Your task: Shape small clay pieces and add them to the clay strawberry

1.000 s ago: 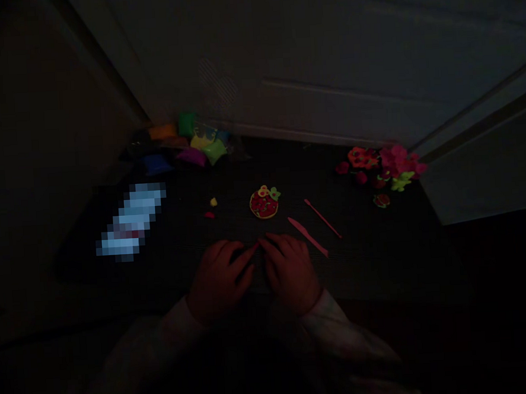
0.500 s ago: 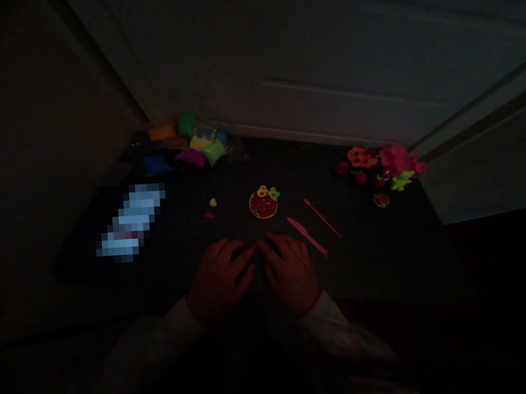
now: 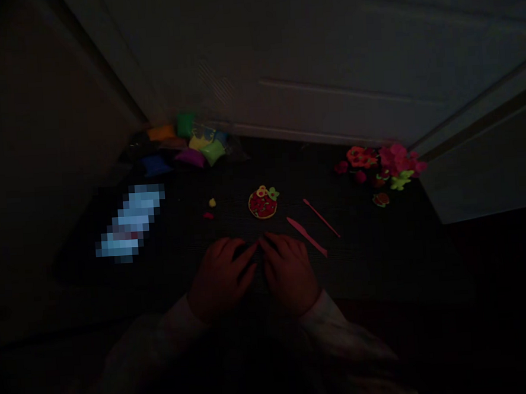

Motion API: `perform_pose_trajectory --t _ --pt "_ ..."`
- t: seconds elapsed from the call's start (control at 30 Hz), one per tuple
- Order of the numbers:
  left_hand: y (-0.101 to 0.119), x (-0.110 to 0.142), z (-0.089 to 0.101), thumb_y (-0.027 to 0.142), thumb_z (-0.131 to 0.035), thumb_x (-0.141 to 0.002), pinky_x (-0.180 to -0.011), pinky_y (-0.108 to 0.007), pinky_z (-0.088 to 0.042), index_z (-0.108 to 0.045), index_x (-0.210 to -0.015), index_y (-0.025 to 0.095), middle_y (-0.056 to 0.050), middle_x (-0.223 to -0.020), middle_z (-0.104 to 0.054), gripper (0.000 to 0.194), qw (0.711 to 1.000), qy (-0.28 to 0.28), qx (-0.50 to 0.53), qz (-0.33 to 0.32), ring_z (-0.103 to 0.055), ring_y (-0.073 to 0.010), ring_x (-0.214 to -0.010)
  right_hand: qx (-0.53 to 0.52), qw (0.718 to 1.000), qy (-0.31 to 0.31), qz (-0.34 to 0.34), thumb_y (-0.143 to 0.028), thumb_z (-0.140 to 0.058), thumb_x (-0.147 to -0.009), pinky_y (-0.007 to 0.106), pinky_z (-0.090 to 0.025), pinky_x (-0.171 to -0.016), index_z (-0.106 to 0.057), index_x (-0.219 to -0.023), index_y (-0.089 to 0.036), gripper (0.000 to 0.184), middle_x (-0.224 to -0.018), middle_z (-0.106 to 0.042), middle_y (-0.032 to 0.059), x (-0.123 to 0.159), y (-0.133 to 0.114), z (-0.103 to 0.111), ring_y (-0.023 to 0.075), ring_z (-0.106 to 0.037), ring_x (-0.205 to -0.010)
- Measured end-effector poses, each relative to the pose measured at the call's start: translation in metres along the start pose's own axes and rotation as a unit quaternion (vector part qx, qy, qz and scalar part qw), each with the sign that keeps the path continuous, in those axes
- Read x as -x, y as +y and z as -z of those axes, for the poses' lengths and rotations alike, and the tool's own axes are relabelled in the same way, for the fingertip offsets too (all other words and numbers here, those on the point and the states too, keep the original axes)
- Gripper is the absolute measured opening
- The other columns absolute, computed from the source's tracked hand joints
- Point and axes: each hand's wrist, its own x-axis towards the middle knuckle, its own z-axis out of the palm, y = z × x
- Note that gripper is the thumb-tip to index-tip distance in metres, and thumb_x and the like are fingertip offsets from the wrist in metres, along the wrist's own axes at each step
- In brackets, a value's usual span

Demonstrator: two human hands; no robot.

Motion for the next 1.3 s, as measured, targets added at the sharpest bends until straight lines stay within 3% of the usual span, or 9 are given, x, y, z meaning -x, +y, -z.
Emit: perform_pose_trajectory --t 0.4,0.57,0.67,0.97,1.3 --pt "-0.002 0.001 0.002 0.028 -0.043 -0.080 -0.080 -0.040 -0.040 -0.054 -0.110 0.017 -0.010 -0.102 -0.055 0.033 1.000 0.013 0.016 -0.008 -0.045 -0.0239 -0.094 -0.010 1.000 0.006 -0.005 -0.017 -0.041 -0.081 0.039 -0.037 -0.083 -0.049 -0.116 -0.014 0.036 -0.113 -0.054 0.0100 -0.001 -0.001 0.000 0.0222 -0.046 -0.101" --pt "-0.009 0.004 0.002 0.024 -0.045 -0.079 -0.082 -0.040 -0.040 -0.061 -0.095 0.014 -0.010 -0.096 -0.058 0.025 0.998 0.055 0.033 0.012 -0.046 -0.0227 -0.092 -0.016 1.000 0.006 0.011 -0.016 -0.043 -0.080 0.039 -0.038 -0.082 -0.050 -0.115 -0.019 0.036 -0.114 -0.052 0.0101 0.001 -0.001 0.003 0.0224 -0.045 -0.102" --pt "-0.012 0.004 0.001 0.022 -0.046 -0.078 -0.081 -0.038 -0.041 -0.062 -0.088 0.013 -0.010 -0.092 -0.058 0.021 0.996 0.071 0.047 0.021 -0.047 -0.0218 -0.090 -0.020 0.999 0.005 0.026 -0.016 -0.046 -0.079 0.042 -0.037 -0.080 -0.054 -0.111 -0.024 0.034 -0.115 -0.052 0.0092 0.001 -0.002 0.004 0.0241 -0.046 -0.101" --pt "-0.013 0.004 -0.001 0.020 -0.047 -0.078 -0.081 -0.038 -0.042 -0.062 -0.084 0.014 -0.009 -0.089 -0.058 0.017 0.993 0.087 0.078 0.030 -0.047 -0.0204 -0.088 -0.055 0.996 0.062 -0.015 -0.029 -0.052 -0.078 0.038 -0.040 -0.081 -0.060 -0.095 -0.018 0.022 -0.106 -0.057 0.0099 -0.008 0.000 -0.004 0.0216 -0.049 -0.097" --pt "-0.016 0.003 0.003 0.020 -0.049 -0.077 -0.079 -0.036 -0.043 -0.063 -0.083 0.015 -0.007 -0.085 -0.059 0.016 0.980 0.107 0.159 0.056 -0.050 -0.0180 -0.085 -0.113 0.989 0.074 -0.058 -0.026 -0.056 -0.074 0.041 -0.042 -0.081 -0.061 -0.074 -0.020 0.008 -0.097 -0.059 0.0083 -0.025 0.000 -0.003 0.0224 -0.053 -0.094"
